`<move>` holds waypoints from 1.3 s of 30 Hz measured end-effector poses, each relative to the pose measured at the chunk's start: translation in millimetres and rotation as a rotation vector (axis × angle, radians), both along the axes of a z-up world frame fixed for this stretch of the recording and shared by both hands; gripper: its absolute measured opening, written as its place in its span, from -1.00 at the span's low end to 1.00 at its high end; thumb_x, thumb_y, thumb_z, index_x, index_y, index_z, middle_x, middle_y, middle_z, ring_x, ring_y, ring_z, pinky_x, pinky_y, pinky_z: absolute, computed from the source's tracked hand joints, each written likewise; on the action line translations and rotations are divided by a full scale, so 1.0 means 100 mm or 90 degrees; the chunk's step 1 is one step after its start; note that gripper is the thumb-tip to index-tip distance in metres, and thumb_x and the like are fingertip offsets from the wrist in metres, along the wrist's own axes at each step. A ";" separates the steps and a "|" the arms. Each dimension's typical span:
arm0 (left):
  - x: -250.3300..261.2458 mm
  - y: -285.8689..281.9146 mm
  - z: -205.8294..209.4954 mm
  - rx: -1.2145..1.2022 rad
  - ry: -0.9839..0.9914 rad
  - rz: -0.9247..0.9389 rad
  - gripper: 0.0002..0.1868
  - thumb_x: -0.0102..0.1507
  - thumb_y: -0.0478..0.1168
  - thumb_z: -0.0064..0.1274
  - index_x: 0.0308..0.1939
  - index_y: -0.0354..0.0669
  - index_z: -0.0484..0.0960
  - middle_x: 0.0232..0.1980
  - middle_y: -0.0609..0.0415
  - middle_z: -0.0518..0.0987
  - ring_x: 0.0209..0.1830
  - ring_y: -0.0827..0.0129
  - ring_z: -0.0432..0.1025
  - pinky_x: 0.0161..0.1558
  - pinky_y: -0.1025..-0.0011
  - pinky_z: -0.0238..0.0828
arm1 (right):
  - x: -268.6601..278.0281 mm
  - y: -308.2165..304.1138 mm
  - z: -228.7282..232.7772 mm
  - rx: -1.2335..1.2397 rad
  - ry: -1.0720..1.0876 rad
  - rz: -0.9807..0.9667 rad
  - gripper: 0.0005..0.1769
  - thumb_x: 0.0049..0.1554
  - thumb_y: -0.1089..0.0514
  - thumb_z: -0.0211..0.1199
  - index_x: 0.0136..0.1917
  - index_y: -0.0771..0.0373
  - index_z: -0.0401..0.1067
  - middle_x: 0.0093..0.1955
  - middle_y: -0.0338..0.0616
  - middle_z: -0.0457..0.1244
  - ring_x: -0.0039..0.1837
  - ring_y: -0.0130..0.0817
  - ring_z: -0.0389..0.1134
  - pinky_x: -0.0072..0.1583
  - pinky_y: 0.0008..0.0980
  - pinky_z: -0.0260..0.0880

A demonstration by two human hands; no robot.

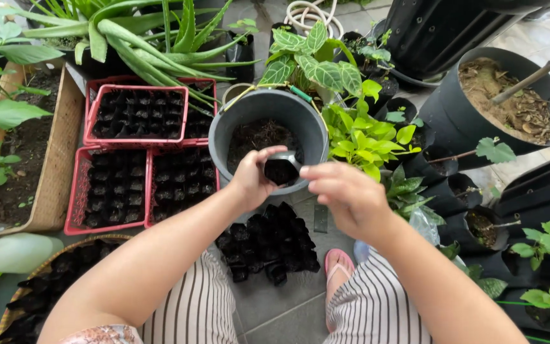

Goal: Filling small plastic nursery pots with soil using a spoon.

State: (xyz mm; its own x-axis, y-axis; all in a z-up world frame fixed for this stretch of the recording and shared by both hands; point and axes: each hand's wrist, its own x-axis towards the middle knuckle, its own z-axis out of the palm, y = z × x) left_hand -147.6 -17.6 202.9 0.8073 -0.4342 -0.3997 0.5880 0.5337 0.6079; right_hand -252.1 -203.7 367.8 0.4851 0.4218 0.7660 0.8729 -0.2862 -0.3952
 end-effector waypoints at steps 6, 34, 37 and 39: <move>-0.03 -0.03 -0.19 -0.023 0.053 -0.040 -0.45 0.24 -0.04 -0.29 0.18 -0.12 0.62 -0.02 -0.25 0.66 -0.08 0.00 0.62 0.13 -0.07 0.53 | 0.19 -0.02 -0.31 -0.102 -0.048 0.072 -0.82 0.30 0.25 0.10 -0.04 0.39 0.48 0.05 0.16 0.39 -0.06 0.14 0.45 -0.01 0.01 0.52; 0.12 -0.01 -0.35 -0.033 -0.012 0.042 -0.43 0.25 -0.09 -0.34 0.26 -0.23 0.49 0.03 -0.13 0.59 -0.03 0.09 0.53 0.10 0.00 0.55 | 0.38 -0.02 -0.40 -0.139 -0.054 -0.059 -0.84 0.29 0.27 0.06 0.00 0.32 0.46 -0.03 0.01 0.37 -0.06 0.05 0.45 -0.05 -0.08 0.52; 0.16 -0.03 -0.52 -0.038 -0.007 0.076 -0.45 0.26 -0.11 -0.34 0.26 -0.24 0.48 0.00 -0.10 0.57 -0.05 0.13 0.52 0.10 0.06 0.55 | 0.44 0.02 -0.45 -0.145 -0.045 -0.090 -0.85 0.27 0.31 0.09 0.06 0.32 0.46 -0.05 0.00 0.37 -0.07 0.05 0.45 -0.08 -0.07 0.51; 0.16 -0.05 -0.61 -0.054 -0.006 0.089 -0.45 0.28 -0.12 -0.38 0.27 -0.24 0.47 0.02 -0.18 0.55 -0.03 0.06 0.50 0.12 0.03 0.54 | 0.47 0.02 -0.49 -0.121 0.015 -0.116 -0.85 0.25 0.34 0.13 0.07 0.34 0.46 -0.08 0.04 0.37 -0.05 0.10 0.45 -0.11 -0.05 0.51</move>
